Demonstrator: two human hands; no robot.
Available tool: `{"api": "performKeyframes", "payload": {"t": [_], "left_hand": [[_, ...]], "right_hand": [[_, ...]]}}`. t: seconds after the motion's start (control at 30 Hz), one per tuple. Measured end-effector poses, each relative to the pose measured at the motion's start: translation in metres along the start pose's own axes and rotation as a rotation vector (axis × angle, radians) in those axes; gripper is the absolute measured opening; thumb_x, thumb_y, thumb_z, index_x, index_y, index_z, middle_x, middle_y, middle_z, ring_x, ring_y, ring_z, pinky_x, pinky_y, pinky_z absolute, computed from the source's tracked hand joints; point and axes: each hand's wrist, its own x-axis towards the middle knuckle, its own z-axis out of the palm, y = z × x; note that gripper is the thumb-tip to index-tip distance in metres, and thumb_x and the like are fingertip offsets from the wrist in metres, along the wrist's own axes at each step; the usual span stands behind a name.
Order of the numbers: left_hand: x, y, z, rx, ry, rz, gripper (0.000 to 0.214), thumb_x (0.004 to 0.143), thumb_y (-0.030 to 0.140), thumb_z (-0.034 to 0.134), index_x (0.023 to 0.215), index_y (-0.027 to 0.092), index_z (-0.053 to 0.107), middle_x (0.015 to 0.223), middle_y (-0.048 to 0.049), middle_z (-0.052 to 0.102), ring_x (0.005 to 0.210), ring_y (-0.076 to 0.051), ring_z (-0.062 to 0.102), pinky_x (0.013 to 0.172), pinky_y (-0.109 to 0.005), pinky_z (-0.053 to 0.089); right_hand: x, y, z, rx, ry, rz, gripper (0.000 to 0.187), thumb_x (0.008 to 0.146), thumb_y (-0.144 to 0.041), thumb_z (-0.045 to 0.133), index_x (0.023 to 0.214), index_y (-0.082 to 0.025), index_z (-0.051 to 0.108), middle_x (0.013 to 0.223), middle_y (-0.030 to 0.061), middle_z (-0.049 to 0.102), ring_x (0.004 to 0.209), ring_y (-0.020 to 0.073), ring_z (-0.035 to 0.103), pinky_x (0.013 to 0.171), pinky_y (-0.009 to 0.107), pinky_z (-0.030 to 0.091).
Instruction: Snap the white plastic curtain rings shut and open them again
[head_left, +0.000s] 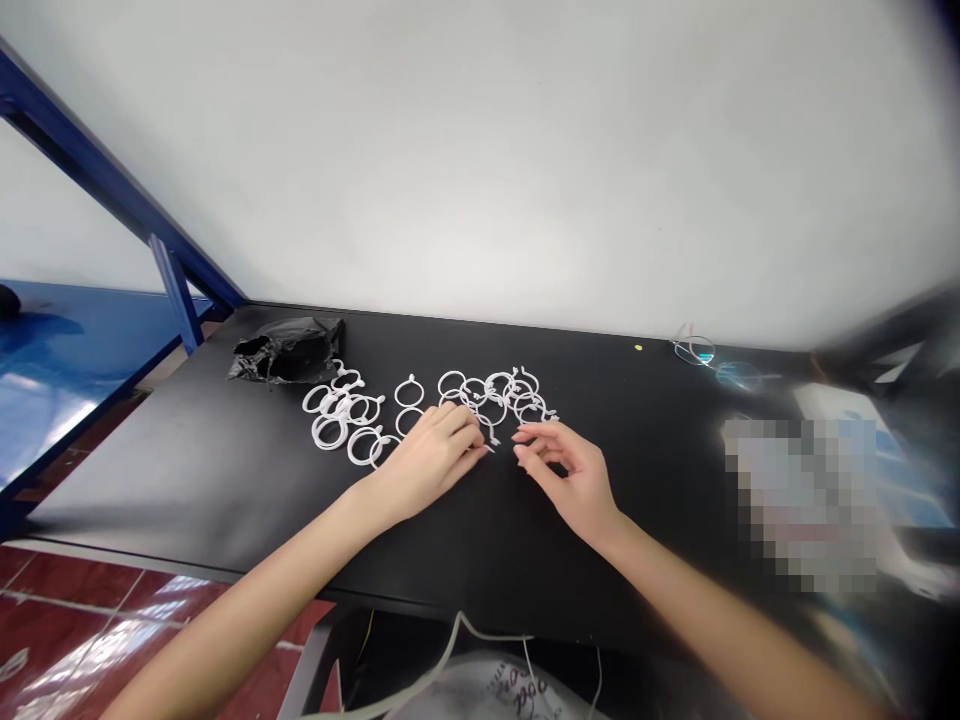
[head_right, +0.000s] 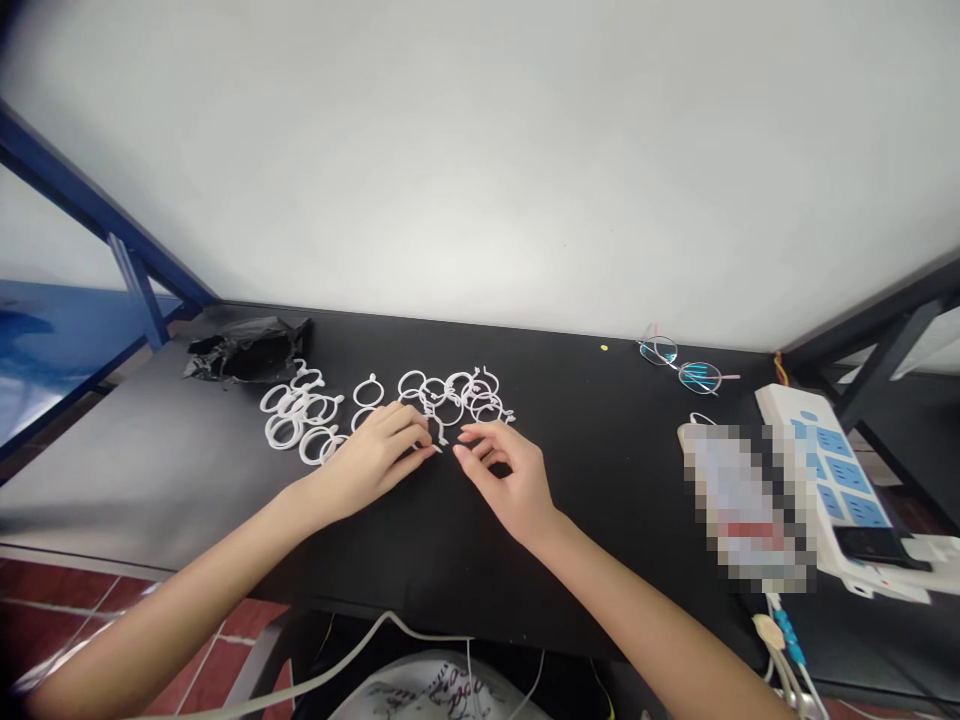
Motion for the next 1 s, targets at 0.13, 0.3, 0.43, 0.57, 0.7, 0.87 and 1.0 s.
{"api": "performKeyframes", "payload": {"t": [0.13,0.3,0.43,0.57,0.7,0.87,1.0], "left_hand": [[0.005,0.02,0.01,-0.242,0.154,0.027,0.01,0.096,0.022,0.05,0.091,0.018,0.057,0.112,-0.0095,0.055,0.104,-0.021,0.053,0.09,-0.037,0.046],[0.007,0.023,0.024,-0.527,0.201,-0.041,0.006,0.098,0.019,0.044,0.095,0.019,0.05,0.129,-0.0129,0.052,0.119,-0.021,0.053,0.098,-0.038,0.046],[0.006,0.018,0.023,-0.638,0.145,-0.067,0.006,0.096,0.025,0.051,0.099,0.019,0.05,0.118,-0.0091,0.06,0.102,-0.017,0.061,0.087,-0.034,0.052],[0.004,0.015,0.021,-0.644,0.105,-0.085,0.028,0.094,0.03,0.056,0.12,0.02,0.051,0.114,-0.0076,0.064,0.095,-0.017,0.062,0.081,-0.03,0.053],[0.003,0.017,0.02,-0.62,0.081,-0.033,0.022,0.097,0.03,0.051,0.114,0.018,0.058,0.11,-0.008,0.064,0.094,-0.016,0.061,0.079,-0.028,0.053],[-0.001,0.018,0.015,-0.561,0.059,-0.036,0.023,0.097,0.031,0.05,0.114,0.019,0.059,0.109,-0.0077,0.064,0.092,-0.016,0.063,0.078,-0.029,0.055],[-0.014,0.002,0.0,-0.295,0.153,-0.066,0.026,0.097,0.029,0.05,0.119,0.019,0.058,0.12,-0.0101,0.062,0.11,-0.021,0.06,0.096,-0.038,0.052]], "right_hand": [[0.001,0.003,-0.002,-0.142,-0.021,-0.127,0.007,0.089,-0.02,0.062,0.09,-0.02,0.069,0.085,0.0031,0.067,0.068,0.0138,0.065,0.059,0.026,0.058],[0.001,0.003,-0.003,-0.113,-0.049,-0.212,0.012,0.09,-0.016,0.061,0.098,-0.021,0.068,0.086,0.0019,0.068,0.069,0.014,0.07,0.065,0.026,0.061],[-0.001,0.002,-0.001,-0.143,-0.044,-0.271,0.011,0.089,-0.014,0.061,0.096,-0.021,0.067,0.083,0.0014,0.07,0.073,0.0149,0.071,0.069,0.026,0.061],[0.0,0.001,-0.002,-0.191,-0.043,-0.311,0.011,0.09,-0.013,0.06,0.091,-0.021,0.067,0.08,0.0012,0.071,0.07,0.0144,0.07,0.067,0.025,0.058],[0.0,-0.001,-0.002,-0.158,-0.069,-0.283,0.01,0.09,-0.014,0.06,0.088,-0.021,0.066,0.076,0.0007,0.071,0.067,0.0139,0.069,0.064,0.025,0.057],[0.0,-0.001,0.0,-0.054,-0.15,-0.161,0.01,0.091,-0.019,0.06,0.085,-0.021,0.067,0.076,0.0012,0.071,0.067,0.0143,0.069,0.064,0.025,0.057],[0.009,0.001,-0.013,-0.091,-0.053,-0.078,0.009,0.087,-0.024,0.065,0.094,-0.021,0.067,0.08,0.0022,0.07,0.07,0.0154,0.068,0.068,0.028,0.058]]}}
